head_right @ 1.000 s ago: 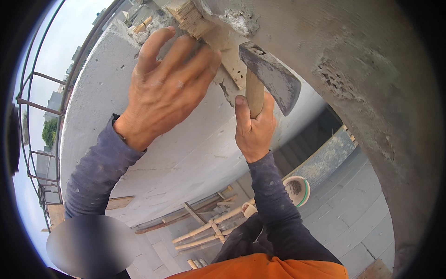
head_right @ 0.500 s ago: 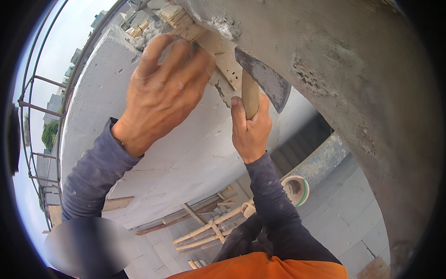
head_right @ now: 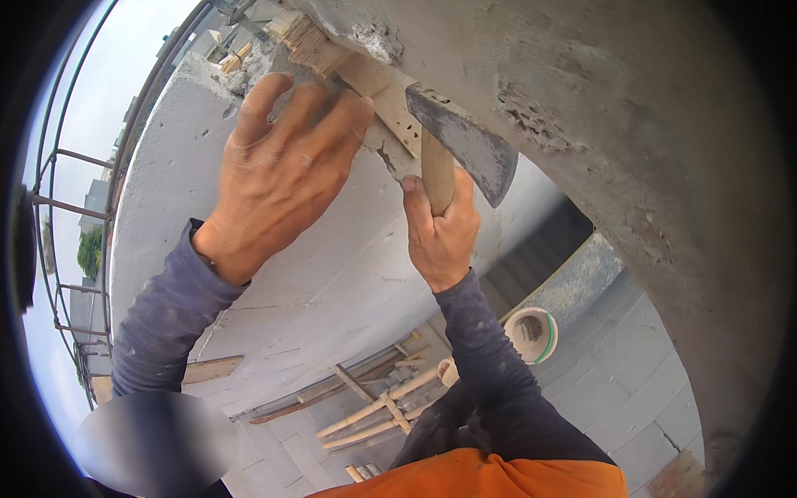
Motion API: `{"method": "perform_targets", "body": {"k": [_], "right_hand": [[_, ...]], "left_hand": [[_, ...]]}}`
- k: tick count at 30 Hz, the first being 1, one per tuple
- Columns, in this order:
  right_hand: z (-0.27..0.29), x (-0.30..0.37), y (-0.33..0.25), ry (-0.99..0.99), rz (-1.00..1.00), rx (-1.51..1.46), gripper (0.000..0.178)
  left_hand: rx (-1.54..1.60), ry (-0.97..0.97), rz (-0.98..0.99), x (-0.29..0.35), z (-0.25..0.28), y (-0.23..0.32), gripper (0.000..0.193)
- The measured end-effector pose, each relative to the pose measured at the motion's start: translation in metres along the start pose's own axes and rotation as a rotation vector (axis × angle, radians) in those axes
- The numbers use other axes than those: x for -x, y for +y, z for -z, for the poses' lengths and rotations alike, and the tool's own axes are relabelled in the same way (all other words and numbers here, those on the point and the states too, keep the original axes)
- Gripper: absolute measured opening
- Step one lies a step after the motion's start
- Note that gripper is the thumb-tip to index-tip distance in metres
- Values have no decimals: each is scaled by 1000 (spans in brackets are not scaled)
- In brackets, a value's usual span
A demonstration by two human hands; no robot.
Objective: The person fits a curved wooden board into a concrete wall structure, using a hatchet to trim and hammer it into place and securing it with small nails.
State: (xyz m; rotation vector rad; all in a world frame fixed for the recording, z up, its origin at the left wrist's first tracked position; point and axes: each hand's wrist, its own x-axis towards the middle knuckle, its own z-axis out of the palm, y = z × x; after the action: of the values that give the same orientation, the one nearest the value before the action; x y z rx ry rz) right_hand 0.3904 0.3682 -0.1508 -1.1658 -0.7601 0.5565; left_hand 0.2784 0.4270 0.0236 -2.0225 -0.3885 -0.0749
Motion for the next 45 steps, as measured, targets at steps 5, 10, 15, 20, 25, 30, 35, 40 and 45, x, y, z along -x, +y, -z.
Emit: {"method": "perform_targets", "body": {"k": [5, 10, 15, 20, 25, 30, 35, 40, 45], "right_hand": [[-1, -2, 3, -79, -89, 66, 41], [-8, -5, 12, 40, 54, 24, 38], [-8, -6, 15, -25, -61, 9, 42], [-8, -5, 17, 48, 21, -6, 40], [-10, -18, 5, -80, -107, 73, 34], [-13, -23, 12, -87, 64, 136, 33], [-10, -27, -6, -40, -19, -66, 34], [-11, -21, 2, -76, -24, -2, 35], [-12, -17, 10, -77, -57, 36, 35]], "left_hand": [[41, -8, 0, -1, -1, -2, 24], [92, -8, -13, 0, -2, -4, 27], [111, 28, -24, -3, -3, -7, 22], [139, 41, -20, -4, -3, -7, 19], [71, 32, -25, 0, -4, -4, 23], [66, -46, -27, -1, 5, -4, 32], [54, -103, -28, 4, 9, -6, 37], [13, -97, -9, 10, 5, -3, 47], [-32, -110, -9, 12, 3, 1, 52]]}}
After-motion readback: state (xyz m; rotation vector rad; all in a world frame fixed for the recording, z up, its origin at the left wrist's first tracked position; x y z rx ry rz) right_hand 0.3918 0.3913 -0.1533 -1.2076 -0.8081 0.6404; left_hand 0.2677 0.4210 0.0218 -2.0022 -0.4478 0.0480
